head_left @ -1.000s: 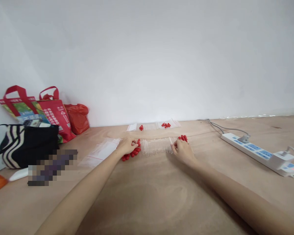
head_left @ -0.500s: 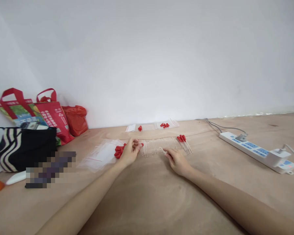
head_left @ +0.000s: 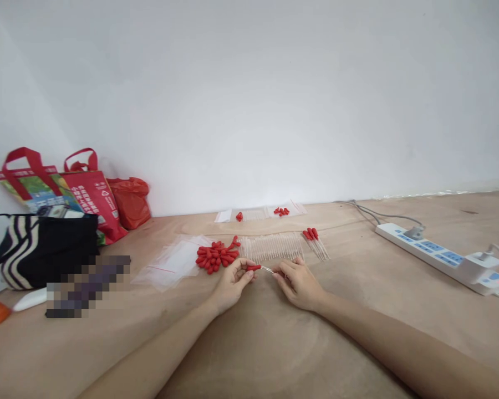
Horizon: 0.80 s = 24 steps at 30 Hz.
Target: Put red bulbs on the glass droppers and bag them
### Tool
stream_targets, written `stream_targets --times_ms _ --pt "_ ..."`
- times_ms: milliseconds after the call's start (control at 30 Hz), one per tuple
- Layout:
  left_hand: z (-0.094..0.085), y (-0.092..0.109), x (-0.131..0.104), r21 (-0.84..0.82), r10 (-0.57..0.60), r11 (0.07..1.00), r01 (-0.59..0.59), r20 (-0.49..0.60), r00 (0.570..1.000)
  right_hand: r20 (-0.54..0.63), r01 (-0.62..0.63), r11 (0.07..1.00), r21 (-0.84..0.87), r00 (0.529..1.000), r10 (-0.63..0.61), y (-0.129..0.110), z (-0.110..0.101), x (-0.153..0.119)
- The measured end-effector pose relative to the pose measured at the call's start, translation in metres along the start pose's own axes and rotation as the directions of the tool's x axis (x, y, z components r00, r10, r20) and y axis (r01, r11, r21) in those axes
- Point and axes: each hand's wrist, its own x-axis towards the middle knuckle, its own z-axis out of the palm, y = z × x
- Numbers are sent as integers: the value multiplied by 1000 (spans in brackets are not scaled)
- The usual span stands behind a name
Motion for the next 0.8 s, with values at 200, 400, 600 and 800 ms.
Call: stream_targets --times_ms 200,400,600,800 --pt "1 -1 -2 22 42 999 -43 12 999 2 -16 1000 -10 1000 16 1 -2 2" --pt "1 3 -2 44 48 998 -49 26 998 -15 26 999 -41 1000 -27 2 -1 3" --pt "4 -4 -2 150 28 988 -29 5 1000 -29 87 995 -41 996 -89 0 3 2" --pt "3 -7 -5 293 113 950 -107 -4 994 15 116 993 12 993 -116 1 1 2"
